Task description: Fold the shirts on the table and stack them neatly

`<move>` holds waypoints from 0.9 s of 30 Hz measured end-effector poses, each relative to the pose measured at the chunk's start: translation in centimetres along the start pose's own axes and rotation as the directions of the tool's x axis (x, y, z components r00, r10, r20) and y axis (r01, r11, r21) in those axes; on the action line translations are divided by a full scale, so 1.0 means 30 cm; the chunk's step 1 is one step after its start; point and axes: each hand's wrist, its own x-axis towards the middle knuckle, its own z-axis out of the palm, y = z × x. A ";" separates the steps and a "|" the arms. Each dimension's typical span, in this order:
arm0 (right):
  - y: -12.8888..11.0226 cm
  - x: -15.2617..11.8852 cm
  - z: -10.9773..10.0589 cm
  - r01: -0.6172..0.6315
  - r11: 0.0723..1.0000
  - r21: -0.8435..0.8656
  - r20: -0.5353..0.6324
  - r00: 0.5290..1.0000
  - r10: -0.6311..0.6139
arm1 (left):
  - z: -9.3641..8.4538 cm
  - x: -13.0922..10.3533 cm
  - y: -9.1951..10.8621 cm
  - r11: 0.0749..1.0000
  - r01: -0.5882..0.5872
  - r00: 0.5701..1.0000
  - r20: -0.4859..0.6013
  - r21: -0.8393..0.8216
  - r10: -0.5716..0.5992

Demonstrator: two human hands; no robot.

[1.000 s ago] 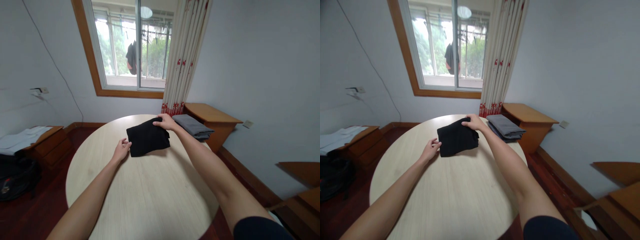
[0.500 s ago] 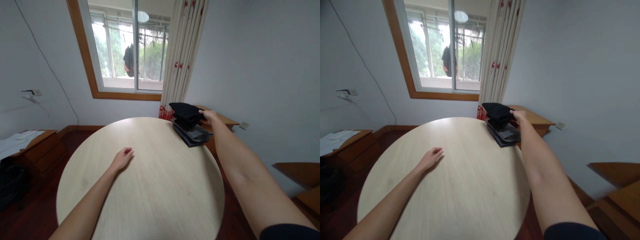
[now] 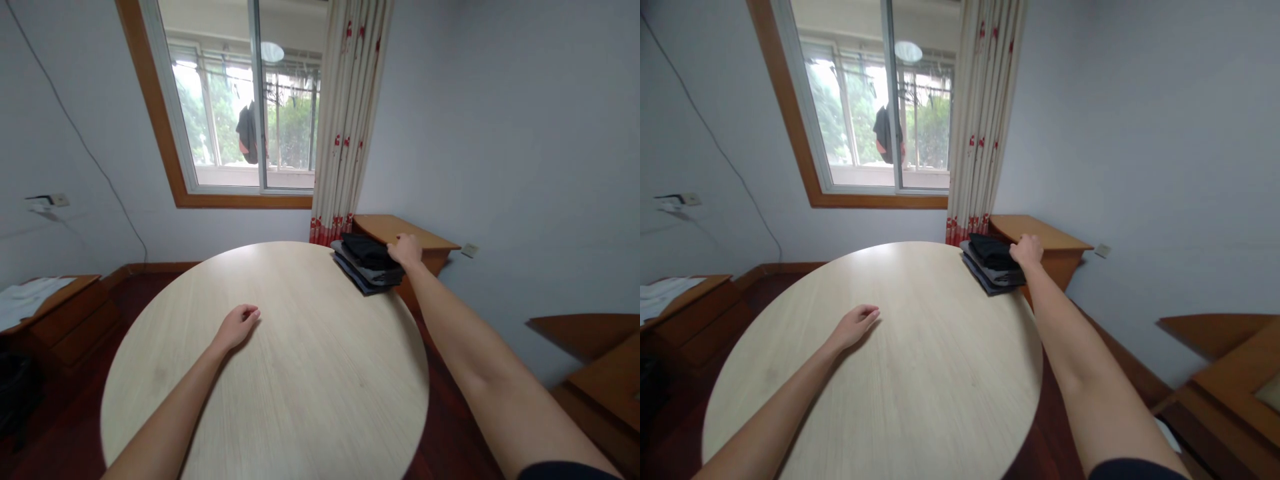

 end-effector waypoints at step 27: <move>-0.151 -0.811 0.495 0.588 0.793 0.159 0.626 0.562 -0.541 | 0.193 0.014 0.065 0.804 -0.158 0.984 0.159 0.573 0.080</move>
